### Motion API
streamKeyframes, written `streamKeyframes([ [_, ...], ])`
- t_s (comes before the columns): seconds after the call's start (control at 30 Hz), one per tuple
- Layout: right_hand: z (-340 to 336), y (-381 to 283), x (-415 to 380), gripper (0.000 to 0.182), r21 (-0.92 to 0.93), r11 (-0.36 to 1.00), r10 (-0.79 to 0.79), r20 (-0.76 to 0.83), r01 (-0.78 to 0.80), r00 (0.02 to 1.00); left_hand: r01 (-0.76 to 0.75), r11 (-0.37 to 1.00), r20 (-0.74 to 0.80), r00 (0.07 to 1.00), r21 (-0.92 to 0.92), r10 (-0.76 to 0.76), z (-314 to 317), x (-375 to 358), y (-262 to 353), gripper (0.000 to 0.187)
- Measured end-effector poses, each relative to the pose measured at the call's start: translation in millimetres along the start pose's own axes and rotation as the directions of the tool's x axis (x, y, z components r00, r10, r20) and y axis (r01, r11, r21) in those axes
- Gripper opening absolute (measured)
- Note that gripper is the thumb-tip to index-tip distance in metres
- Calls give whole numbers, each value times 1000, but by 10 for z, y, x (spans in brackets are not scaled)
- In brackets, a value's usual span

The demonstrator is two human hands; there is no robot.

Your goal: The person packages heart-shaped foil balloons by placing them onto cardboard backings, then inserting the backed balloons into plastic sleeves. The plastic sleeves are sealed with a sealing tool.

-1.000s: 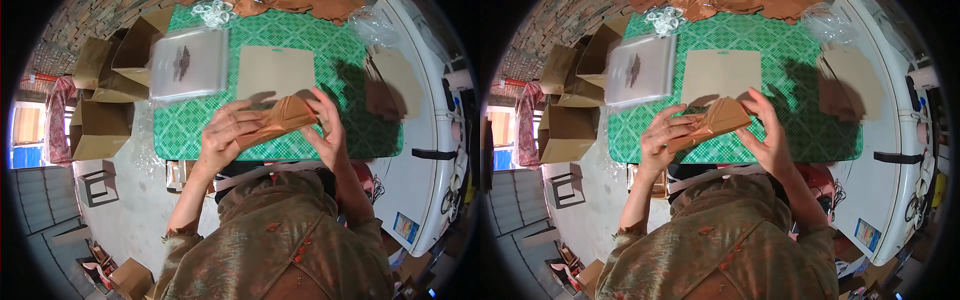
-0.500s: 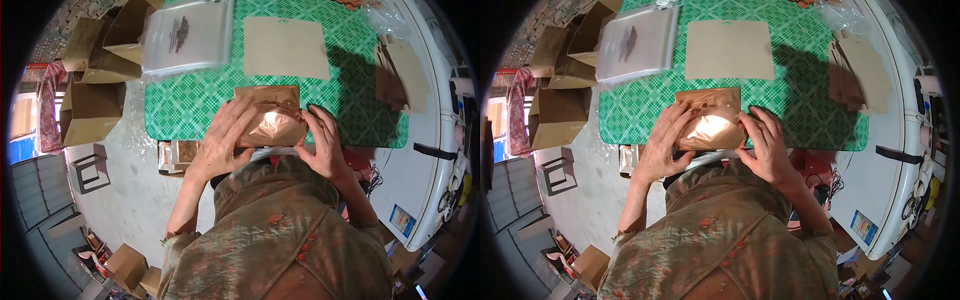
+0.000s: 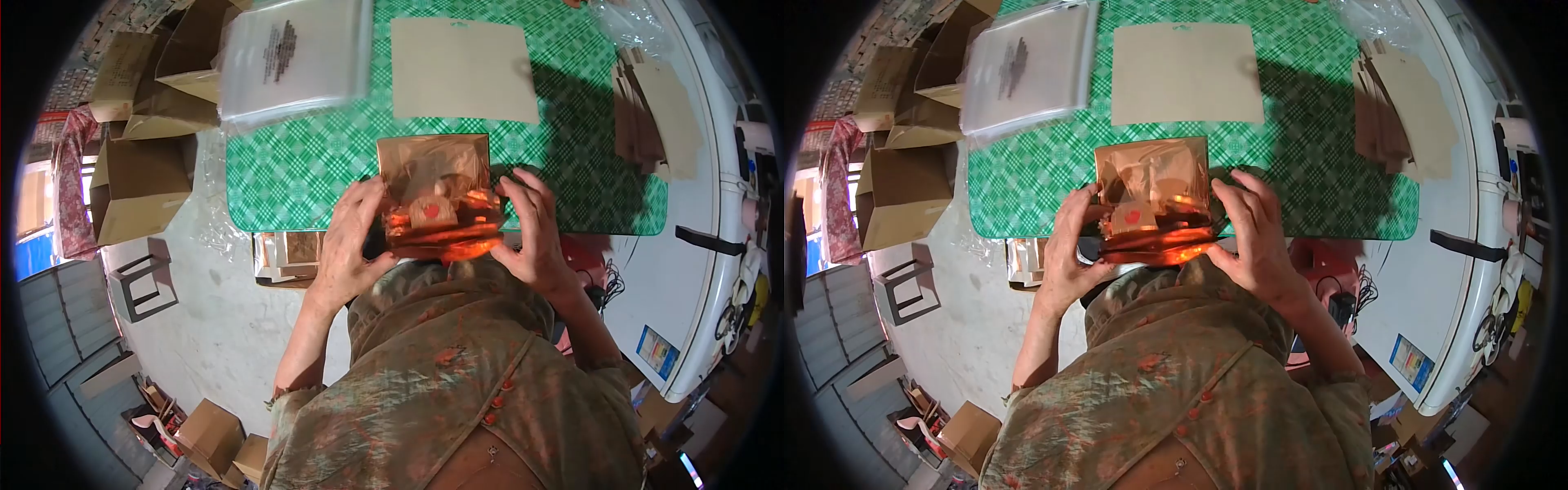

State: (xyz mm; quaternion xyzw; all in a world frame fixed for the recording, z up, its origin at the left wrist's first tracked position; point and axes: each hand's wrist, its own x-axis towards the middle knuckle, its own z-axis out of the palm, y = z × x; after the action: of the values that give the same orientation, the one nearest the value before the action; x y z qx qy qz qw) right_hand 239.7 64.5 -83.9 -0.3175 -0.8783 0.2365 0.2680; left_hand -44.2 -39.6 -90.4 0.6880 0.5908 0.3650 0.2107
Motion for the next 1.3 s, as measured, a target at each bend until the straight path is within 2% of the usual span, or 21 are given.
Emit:
streamKeyframes([
  [0.07, 23, 48, -33, 79, -39, 997, -65, 3, 65, 998, -31, 1000, 12, 999, -3, 31, -4, -13, -9, 91],
  [0.13, 49, 57, -42, 62, -70, 989, -134, -16, 132, 991, -108, 994, 29, 994, 25, 107, -10, -15, -30, 89],
  [0.17, 30, 59, -31, 56, -101, 980, -171, 2, 171, 985, -89, 996, -9, 996, 32, 89, 5, -7, 2, 74],
  [0.2, 16, 54, -17, 51, -131, 969, -209, 21, 210, 978, -104, 993, -6, 994, 55, 105, 4, -6, 4, 68],
  [0.23, 31, 24, 14, 37, -132, 970, -211, -25, 206, 977, -121, 989, -4, 993, 79, 122, 0, -3, -2, 61],
  [0.3, 34, 26, 12, 34, -108, 967, -232, -18, 229, 973, -148, 983, -12, 989, 108, 150, -5, 15, 6, 45],
  [0.33, 33, 20, 21, 32, -96, 966, -242, -15, 239, 970, -164, 978, -3, 986, 132, 166, -16, 23, 11, 45],
  [0.47, 36, 0, 56, 30, -121, 946, -307, -48, 299, 951, -212, 958, -1, 976, 194, 216, -22, 39, 8, 39],
  [0.57, 79, 5, 24, 28, -135, 956, -272, -69, 261, 960, -225, 950, -3, 973, 216, 231, -14, 32, -2, 36],
  [0.67, 99, 31, -10, 28, -150, 955, -263, -23, 256, 965, -244, 941, 13, 969, 234, 248, -23, 49, -8, 35],
  [0.87, 70, 19, -23, 32, -186, 937, -298, 18, 296, 954, -297, 902, -17, 948, 312, 318, 55, 32, -54, 35],
  [1.07, -34, -9, 47, 37, -213, 909, -375, -42, 358, 926, -311, 898, -40, 940, 311, 339, 83, 61, -51, 35],
  [1.17, -56, -3, 76, 37, -269, 918, -305, -15, 290, 952, -317, 901, -23, 941, 298, 339, 138, 75, -30, 35],
  [1.3, -7, 86, -4, 35, -238, 931, -283, 9, 277, 959, -324, 893, -24, 937, 312, 349, 224, 27, -57, 34],
])
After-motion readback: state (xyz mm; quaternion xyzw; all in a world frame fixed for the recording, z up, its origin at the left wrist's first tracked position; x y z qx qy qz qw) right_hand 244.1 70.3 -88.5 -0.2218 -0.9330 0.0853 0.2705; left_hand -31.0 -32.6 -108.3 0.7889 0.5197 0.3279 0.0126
